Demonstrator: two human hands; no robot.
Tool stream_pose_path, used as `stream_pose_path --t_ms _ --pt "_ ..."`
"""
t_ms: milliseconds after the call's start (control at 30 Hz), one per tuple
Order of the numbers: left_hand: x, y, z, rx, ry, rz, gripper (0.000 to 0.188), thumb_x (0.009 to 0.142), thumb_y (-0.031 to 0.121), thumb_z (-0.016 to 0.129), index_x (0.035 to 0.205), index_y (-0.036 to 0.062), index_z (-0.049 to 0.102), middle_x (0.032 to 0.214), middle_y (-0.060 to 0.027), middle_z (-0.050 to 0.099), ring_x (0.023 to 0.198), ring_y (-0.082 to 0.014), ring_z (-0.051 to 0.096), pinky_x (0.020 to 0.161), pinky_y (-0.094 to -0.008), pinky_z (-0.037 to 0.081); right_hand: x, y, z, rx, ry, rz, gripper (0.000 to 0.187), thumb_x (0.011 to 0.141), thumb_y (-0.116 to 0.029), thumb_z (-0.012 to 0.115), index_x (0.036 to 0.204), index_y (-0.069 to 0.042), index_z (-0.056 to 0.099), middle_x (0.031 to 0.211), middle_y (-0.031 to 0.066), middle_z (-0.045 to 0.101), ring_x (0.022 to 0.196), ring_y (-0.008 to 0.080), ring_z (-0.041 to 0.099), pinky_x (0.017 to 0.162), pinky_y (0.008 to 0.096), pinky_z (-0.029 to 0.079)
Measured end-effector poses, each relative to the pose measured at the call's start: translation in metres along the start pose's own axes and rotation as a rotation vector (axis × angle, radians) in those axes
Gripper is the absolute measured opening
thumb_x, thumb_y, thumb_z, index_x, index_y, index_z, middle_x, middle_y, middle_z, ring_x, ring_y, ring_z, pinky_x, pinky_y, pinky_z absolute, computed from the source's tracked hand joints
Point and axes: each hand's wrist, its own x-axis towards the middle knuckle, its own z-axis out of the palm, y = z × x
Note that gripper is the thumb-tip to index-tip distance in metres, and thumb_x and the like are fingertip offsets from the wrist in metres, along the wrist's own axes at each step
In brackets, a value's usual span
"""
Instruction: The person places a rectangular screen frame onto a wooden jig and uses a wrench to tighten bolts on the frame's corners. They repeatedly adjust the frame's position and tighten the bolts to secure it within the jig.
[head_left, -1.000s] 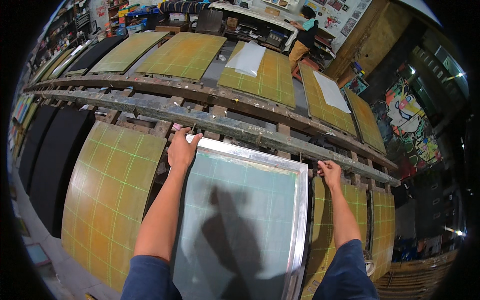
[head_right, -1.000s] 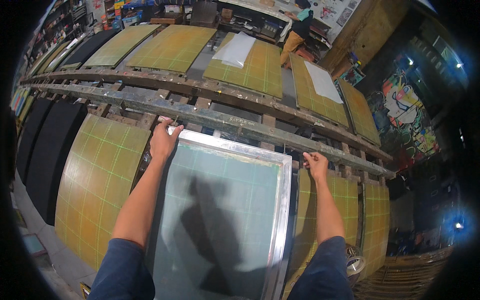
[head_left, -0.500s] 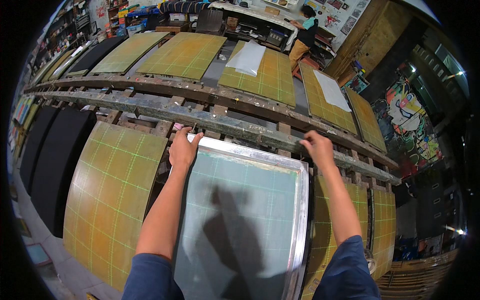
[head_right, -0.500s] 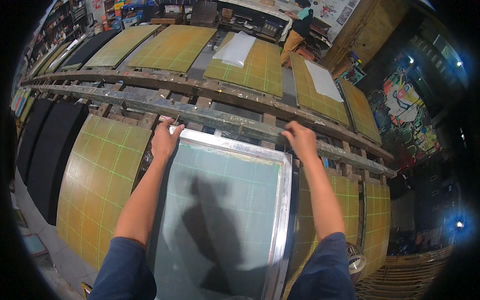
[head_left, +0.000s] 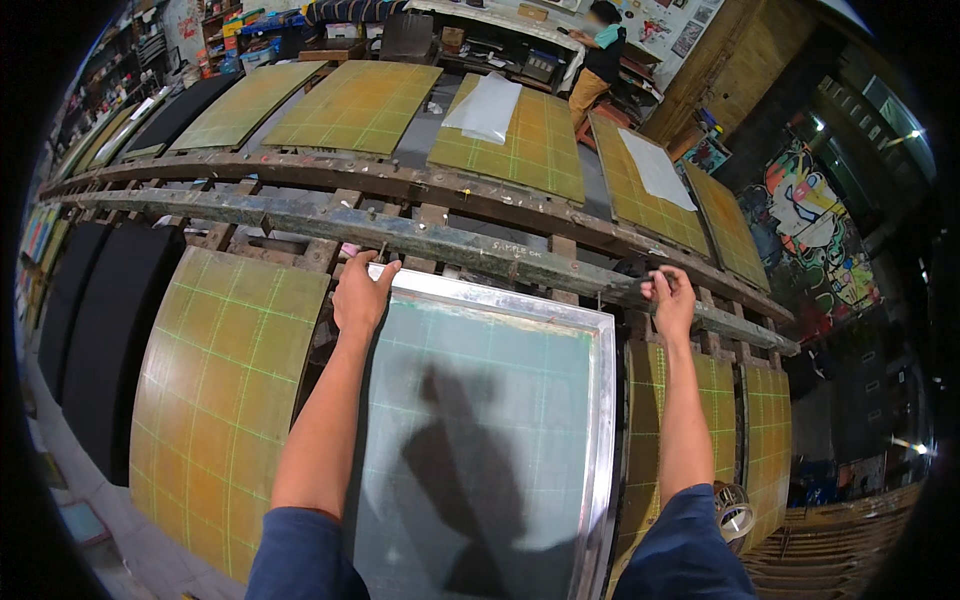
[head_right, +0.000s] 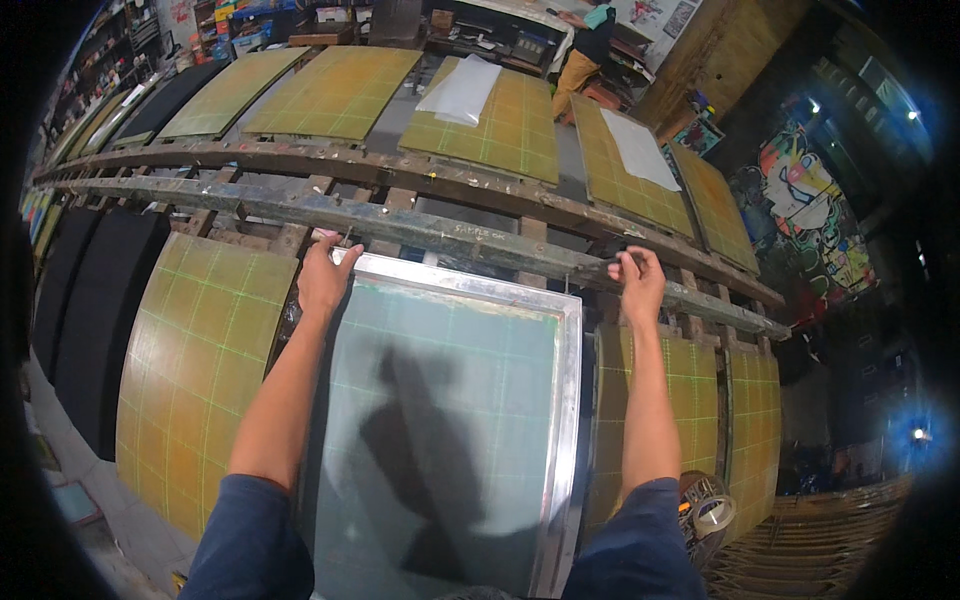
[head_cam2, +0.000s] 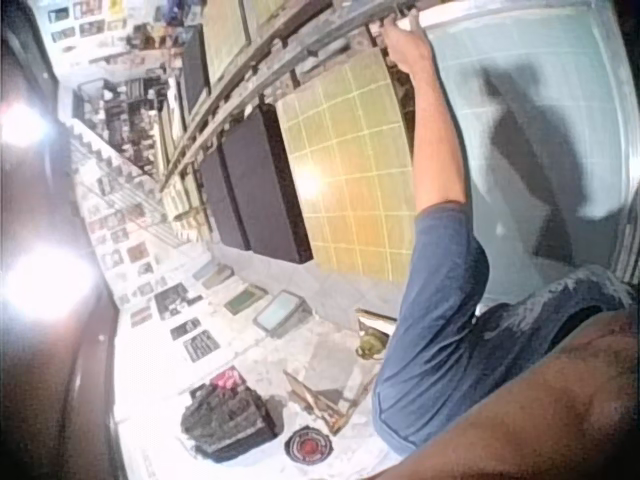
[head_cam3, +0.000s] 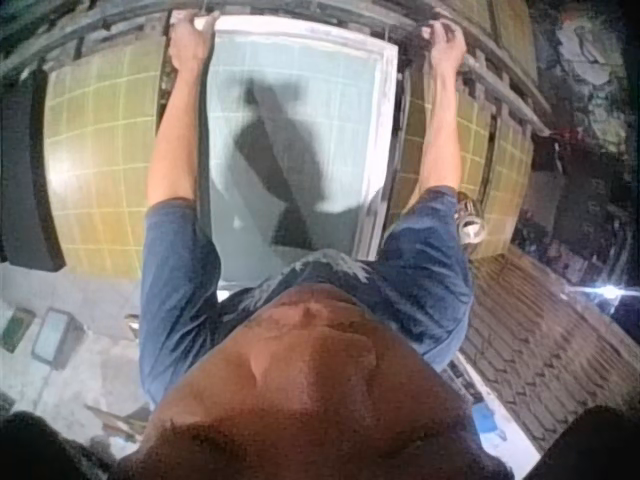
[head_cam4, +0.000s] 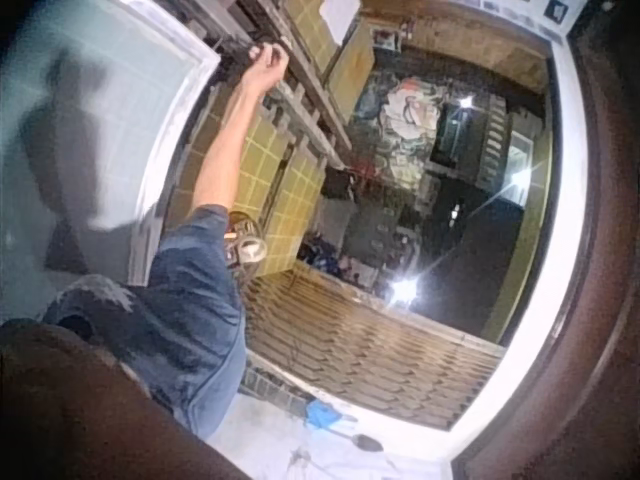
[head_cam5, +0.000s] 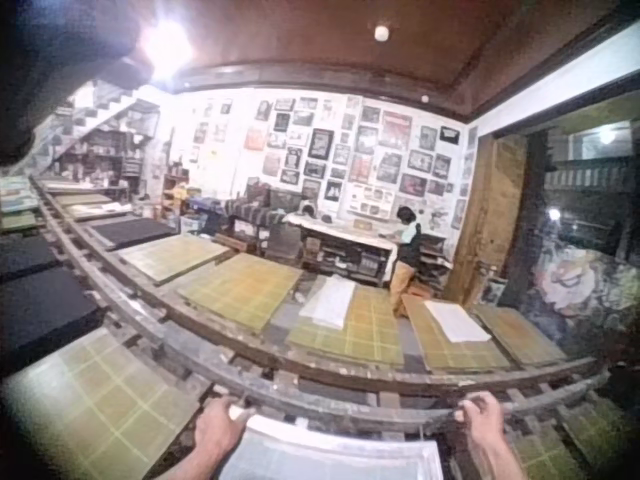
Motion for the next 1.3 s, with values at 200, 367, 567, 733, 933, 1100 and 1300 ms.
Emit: stream_pose_path --t_ms 200,367,567,733,933,1100,1300 --pt "0.001 -0.004 0.003 -0.013 0.0 -0.015 0.059 0.088 0.051 0.073 0.13 0.0108 0.063 0.132 -0.0124 0.065 0.119 -0.0336 0.062 0.097 -0.0459 0.05 -0.009 0.059 -0.014 0.061 0.043 0.154 0.014 0.104 -0.009 0.056 0.117 -0.004 0.053 0.103 0.0108 0.067 0.081 0.0165 0.068 0.073 0.0295 0.06" --pt "0.004 -0.007 0.002 0.011 0.021 0.013 0.059 0.088 0.051 0.073 0.131 0.0111 0.063 0.133 -0.0126 0.065 0.119 -0.0341 0.062 0.097 -0.0461 0.05 -0.012 0.075 0.002 0.211 0.111 0.241 0.014 0.104 -0.011 0.056 0.117 -0.004 0.053 0.105 0.0121 0.067 0.084 0.0195 0.07 0.075 0.032 0.062" --pt "-0.001 0.001 -0.003 -0.008 -0.004 -0.028 0.057 0.088 0.05 0.072 0.13 0.0116 0.063 0.132 -0.013 0.064 0.118 -0.035 0.062 0.097 -0.0469 0.05 -0.012 0.065 0.012 0.168 0.132 0.212 0.013 0.104 -0.01 0.056 0.114 -0.002 0.055 0.103 0.0134 0.067 0.082 0.0206 0.071 0.075 0.0327 0.063" --pt "-0.003 -0.005 -0.004 0.018 0.035 0.002 0.057 0.089 0.048 0.073 0.13 0.0112 0.063 0.134 -0.0125 0.063 0.118 -0.0349 0.062 0.097 -0.0472 0.05 -0.012 0.0 0.061 -0.399 -0.1 -0.053 0.014 0.096 -0.004 0.065 0.111 -0.003 0.066 0.096 0.0076 0.07 0.076 0.0113 0.067 0.066 0.0306 0.056" --pt "0.001 0.002 -0.004 -0.03 -0.008 -0.013 0.057 0.088 0.048 0.073 0.129 0.0097 0.064 0.132 -0.0135 0.065 0.121 -0.0344 0.061 0.099 -0.0464 0.048 -0.024 -0.023 0.136 -1.289 -0.65 -0.549 0.022 0.088 -0.008 0.061 0.11 -0.007 0.065 0.106 0.0183 0.07 0.098 0.0387 0.068 0.084 0.0484 0.054" --pt "-0.001 0.003 -0.007 0.004 0.002 -0.018 0.059 0.088 0.049 0.073 0.13 0.0095 0.063 0.131 -0.0145 0.065 0.121 -0.0349 0.061 0.098 -0.0458 0.049 -0.031 -0.038 0.112 -0.757 -0.199 -0.618 0.024 0.091 -0.008 0.066 0.115 -0.007 0.066 0.096 0.0157 0.07 0.087 0.0336 0.07 0.072 0.0433 0.055" --pt "-0.002 0.003 -0.004 -0.012 -0.015 -0.038 0.059 0.088 0.049 0.072 0.13 0.0097 0.063 0.131 -0.0143 0.065 0.121 -0.0346 0.061 0.098 -0.0458 0.049 -0.033 -0.004 0.029 0.024 0.277 0.031 0.033 0.102 -0.008 0.059 0.133 -0.006 0.049 0.097 0.0088 0.064 0.077 0.0136 0.067 0.057 0.0266 0.05"
